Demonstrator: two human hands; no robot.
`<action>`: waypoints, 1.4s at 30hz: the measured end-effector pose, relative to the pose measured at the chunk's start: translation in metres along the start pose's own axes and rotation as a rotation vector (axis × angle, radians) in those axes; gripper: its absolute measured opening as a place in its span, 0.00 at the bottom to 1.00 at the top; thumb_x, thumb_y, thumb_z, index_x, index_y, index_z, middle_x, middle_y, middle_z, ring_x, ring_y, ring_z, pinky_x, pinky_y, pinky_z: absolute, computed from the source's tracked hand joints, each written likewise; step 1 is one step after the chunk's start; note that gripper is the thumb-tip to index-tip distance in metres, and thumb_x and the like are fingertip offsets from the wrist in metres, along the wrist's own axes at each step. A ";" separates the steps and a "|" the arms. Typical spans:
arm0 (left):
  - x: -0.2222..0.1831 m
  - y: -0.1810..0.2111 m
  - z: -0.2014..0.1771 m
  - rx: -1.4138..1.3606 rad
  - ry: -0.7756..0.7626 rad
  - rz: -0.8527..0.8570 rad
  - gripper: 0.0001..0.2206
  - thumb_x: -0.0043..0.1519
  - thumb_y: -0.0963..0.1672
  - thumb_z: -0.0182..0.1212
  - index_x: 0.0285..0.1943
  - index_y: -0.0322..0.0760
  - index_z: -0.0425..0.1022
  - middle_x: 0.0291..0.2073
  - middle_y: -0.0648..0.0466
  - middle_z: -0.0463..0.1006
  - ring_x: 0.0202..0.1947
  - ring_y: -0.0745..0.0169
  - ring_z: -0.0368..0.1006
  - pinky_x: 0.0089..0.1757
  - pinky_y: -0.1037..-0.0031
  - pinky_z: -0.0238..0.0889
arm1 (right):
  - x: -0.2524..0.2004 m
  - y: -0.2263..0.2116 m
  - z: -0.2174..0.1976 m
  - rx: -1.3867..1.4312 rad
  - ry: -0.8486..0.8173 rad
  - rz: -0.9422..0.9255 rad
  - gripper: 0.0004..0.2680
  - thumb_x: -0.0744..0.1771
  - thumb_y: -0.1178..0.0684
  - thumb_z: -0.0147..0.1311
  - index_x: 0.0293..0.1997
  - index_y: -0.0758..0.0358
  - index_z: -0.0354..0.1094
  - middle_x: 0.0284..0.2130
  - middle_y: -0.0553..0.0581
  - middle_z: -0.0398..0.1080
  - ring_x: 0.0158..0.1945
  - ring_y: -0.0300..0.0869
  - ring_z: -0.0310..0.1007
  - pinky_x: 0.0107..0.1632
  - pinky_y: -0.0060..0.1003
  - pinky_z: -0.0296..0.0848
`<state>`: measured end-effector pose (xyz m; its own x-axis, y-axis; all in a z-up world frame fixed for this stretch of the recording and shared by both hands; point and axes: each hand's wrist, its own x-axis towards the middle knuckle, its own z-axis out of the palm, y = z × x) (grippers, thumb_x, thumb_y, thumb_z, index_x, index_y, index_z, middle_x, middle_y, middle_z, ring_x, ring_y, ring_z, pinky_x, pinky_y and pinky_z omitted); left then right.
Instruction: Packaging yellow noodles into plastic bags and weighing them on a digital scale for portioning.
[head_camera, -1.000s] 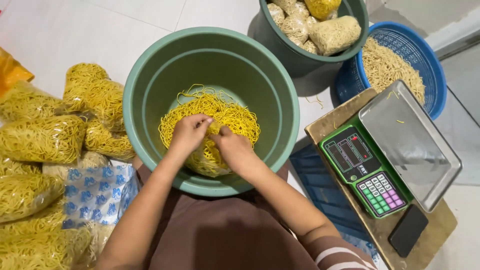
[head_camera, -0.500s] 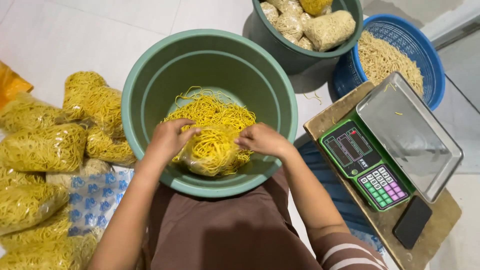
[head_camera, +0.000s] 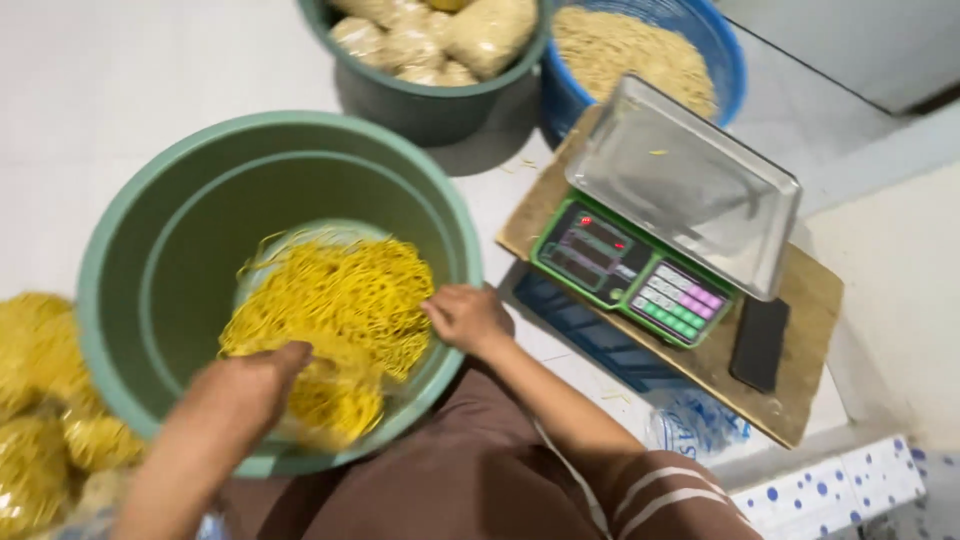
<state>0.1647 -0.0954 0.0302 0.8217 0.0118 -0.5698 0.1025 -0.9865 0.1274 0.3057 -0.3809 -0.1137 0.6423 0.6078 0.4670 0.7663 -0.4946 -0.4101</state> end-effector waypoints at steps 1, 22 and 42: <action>-0.011 0.015 -0.035 0.018 0.000 0.013 0.20 0.61 0.46 0.49 0.64 0.65 0.65 0.52 0.46 0.80 0.50 0.41 0.80 0.49 0.58 0.73 | -0.004 0.005 0.012 -0.006 0.015 0.015 0.11 0.69 0.50 0.53 0.28 0.56 0.78 0.25 0.50 0.77 0.27 0.42 0.76 0.29 0.38 0.73; 0.162 0.356 -0.261 -0.674 1.000 1.207 0.06 0.72 0.42 0.53 0.45 0.39 0.76 0.31 0.56 0.80 0.33 0.66 0.75 0.33 0.70 0.58 | -0.016 0.009 0.056 0.081 0.053 0.027 0.09 0.66 0.58 0.50 0.23 0.57 0.67 0.21 0.48 0.64 0.29 0.44 0.65 0.41 0.40 0.69; 0.258 -0.007 0.036 -0.640 0.384 -0.069 0.14 0.71 0.48 0.55 0.61 0.42 0.80 0.55 0.47 0.81 0.56 0.48 0.73 0.53 0.59 0.62 | -0.075 0.082 -0.156 -0.192 0.360 0.066 0.10 0.72 0.63 0.39 0.57 0.67 0.69 0.51 0.59 0.74 0.54 0.49 0.72 0.62 0.41 0.70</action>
<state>0.3559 -0.0910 -0.1473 0.9273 0.2420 -0.2855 0.3710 -0.6950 0.6159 0.3237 -0.5642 -0.0601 0.6294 0.3313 0.7029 0.6906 -0.6532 -0.3105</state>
